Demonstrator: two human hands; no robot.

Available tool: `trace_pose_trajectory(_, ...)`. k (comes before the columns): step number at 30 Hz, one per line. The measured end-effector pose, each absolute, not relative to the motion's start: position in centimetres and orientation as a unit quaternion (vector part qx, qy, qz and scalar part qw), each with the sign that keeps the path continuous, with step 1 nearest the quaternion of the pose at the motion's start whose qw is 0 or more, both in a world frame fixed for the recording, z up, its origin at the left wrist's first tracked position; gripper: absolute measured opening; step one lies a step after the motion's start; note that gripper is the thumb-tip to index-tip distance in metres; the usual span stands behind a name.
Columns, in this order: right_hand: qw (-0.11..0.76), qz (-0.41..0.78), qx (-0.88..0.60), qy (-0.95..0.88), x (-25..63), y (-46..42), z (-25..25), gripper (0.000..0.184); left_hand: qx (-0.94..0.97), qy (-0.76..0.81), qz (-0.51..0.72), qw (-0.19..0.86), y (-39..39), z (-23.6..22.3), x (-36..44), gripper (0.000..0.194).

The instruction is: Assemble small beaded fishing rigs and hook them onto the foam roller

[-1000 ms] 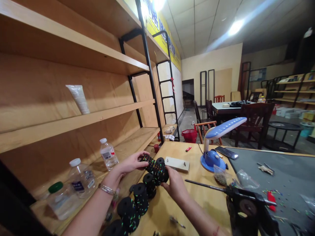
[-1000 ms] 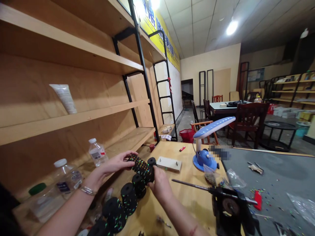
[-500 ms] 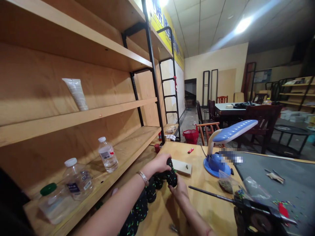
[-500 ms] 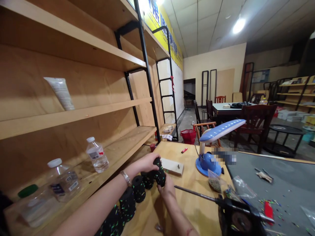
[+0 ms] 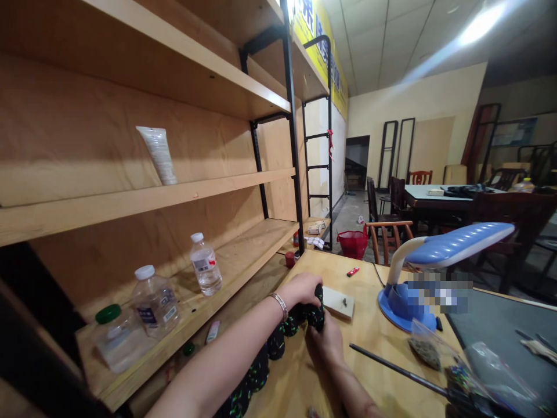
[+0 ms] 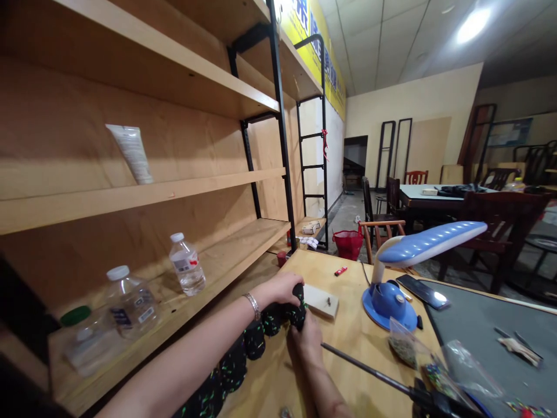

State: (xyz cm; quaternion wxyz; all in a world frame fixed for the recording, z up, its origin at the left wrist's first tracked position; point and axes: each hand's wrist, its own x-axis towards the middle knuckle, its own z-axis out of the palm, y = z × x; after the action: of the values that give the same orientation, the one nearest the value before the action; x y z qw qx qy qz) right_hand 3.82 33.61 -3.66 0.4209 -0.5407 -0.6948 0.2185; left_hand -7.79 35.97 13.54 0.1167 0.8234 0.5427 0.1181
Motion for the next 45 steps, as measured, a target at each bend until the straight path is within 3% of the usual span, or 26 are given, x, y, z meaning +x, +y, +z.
trace_pose_trajectory(13, 0.338, 0.172, -0.595, -0.709, 3.7, 34.3, -3.1, 0.042, 0.819, 0.556, 0.094, 0.106, 36.3, 12.3, -9.2, 0.061)
trace_pose_trajectory(30, 0.343, 0.17, -0.603, -0.7, 3.7, 33.4, -2.4, 0.05, 0.784, 0.586, 0.124, 0.163, 35.3, 13.7, -8.6, 0.054)
trace_pose_trajectory(36, 0.354, 0.169, -0.592, -0.704, 3.7, 33.3, -2.4, 0.046, 0.727, 0.588, 0.246, 0.255, 35.6, 14.5, -10.0, 0.054)
trace_pose_trajectory(45, 0.37, 0.164, -0.575, -0.711, 3.8, 33.5, -2.9, 0.049, 0.561, 0.508, 0.402, 0.516, 32.7, 16.1, -13.3, 0.054)
